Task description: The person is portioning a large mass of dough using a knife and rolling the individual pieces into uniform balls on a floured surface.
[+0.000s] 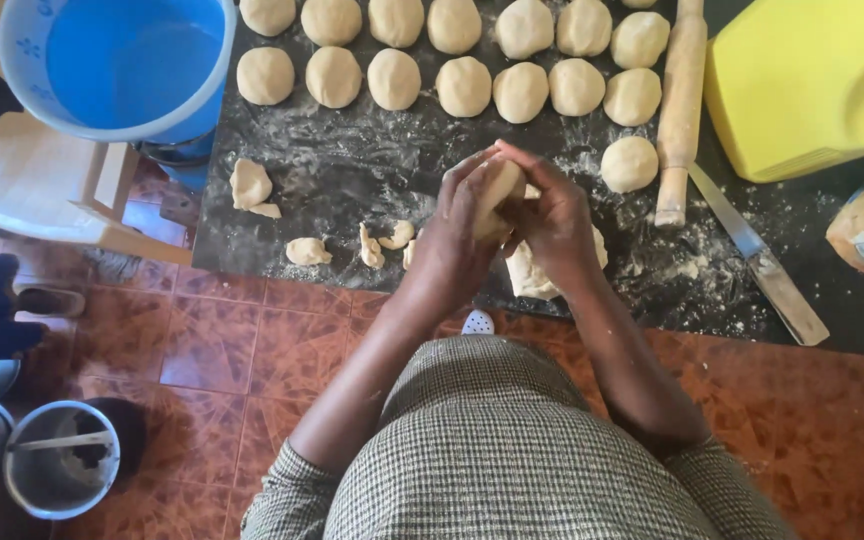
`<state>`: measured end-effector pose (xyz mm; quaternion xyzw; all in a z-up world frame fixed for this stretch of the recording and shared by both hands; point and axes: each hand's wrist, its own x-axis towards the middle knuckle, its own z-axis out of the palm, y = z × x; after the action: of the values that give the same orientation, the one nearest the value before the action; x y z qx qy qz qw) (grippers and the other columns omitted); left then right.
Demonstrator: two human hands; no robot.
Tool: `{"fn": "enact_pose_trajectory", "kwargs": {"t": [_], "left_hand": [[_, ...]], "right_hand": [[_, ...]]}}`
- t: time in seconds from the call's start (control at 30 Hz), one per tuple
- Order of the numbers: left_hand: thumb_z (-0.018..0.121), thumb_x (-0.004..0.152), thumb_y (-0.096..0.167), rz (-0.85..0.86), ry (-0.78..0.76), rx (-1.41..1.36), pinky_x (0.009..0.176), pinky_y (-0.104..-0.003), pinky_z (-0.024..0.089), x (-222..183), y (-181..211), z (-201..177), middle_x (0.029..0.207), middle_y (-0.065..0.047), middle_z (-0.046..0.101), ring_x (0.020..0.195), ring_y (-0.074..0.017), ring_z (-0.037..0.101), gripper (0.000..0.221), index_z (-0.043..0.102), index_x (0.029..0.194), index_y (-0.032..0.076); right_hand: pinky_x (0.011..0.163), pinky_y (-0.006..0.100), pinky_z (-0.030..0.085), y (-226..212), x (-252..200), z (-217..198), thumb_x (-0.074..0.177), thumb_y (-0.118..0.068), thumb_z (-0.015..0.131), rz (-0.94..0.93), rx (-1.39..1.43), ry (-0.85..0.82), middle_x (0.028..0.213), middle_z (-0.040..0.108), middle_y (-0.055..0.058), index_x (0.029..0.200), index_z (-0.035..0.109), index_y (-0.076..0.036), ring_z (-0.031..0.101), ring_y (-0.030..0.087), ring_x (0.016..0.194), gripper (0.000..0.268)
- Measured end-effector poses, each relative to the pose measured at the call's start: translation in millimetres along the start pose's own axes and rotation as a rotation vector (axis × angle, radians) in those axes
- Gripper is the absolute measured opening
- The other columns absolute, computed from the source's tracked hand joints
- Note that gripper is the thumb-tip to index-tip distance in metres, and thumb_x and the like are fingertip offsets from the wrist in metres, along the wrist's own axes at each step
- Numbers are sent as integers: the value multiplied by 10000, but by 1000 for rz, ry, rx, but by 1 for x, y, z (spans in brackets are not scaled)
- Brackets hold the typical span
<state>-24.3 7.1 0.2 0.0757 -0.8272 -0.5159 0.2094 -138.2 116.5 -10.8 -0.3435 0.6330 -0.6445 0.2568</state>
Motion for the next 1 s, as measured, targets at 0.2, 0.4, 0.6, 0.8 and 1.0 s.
{"fn": "enact_pose_trajectory", "kwargs": {"t": [0.2, 0.4, 0.6, 0.8, 1.0], "left_hand": [[671, 809, -89, -151, 174, -995, 606, -356, 641, -6, -36, 0, 1180, -217, 626, 789, -252, 717, 395, 578, 1191, -47], [639, 790, -34, -137, -238, -867, 847, -372, 590, -20, 4, -9, 1413, -151, 398, 1091, -214, 578, 840, 244, 1525, 70], [640, 886, -38, -182, -9, -787, 597, -280, 644, -7, -35, 0, 1251, -85, 594, 800, -172, 678, 385, 616, 1259, 54], [470, 898, -101, -25, -66, -879, 1063, -527, 457, -14, -2, -6, 1524, -241, 327, 1369, -400, 385, 521, 402, 1406, -9], [508, 940, -66, -88, -109, -1031, 851, -405, 633, -19, -19, -4, 1538, -231, 326, 1123, -304, 631, 593, 345, 1495, 66]], "right_hand": [[514, 384, 671, -28, -12, -10, 835, -16, 652, 159, 574, -401, 1440, 401, 287, 1517, 208, -57, 716, 337, 865, 815], [663, 358, 635, 25, -8, -9, 831, 30, 610, -30, 201, -47, 1079, 638, 133, 1310, 562, -45, 657, 195, 890, 487], [719, 501, 639, 1, -25, -2, 770, -300, 770, 79, 552, -362, 1305, 513, 207, 1497, 258, -88, 637, 309, 1001, 913], [719, 433, 633, 13, -23, -4, 843, -26, 659, -61, 164, -109, 1143, 566, 247, 1358, 452, 53, 641, 275, 899, 560], [748, 299, 543, 5, -28, 18, 889, -53, 607, -63, 48, 112, 1061, 634, 120, 1275, 561, -7, 587, 131, 919, 392]]}}
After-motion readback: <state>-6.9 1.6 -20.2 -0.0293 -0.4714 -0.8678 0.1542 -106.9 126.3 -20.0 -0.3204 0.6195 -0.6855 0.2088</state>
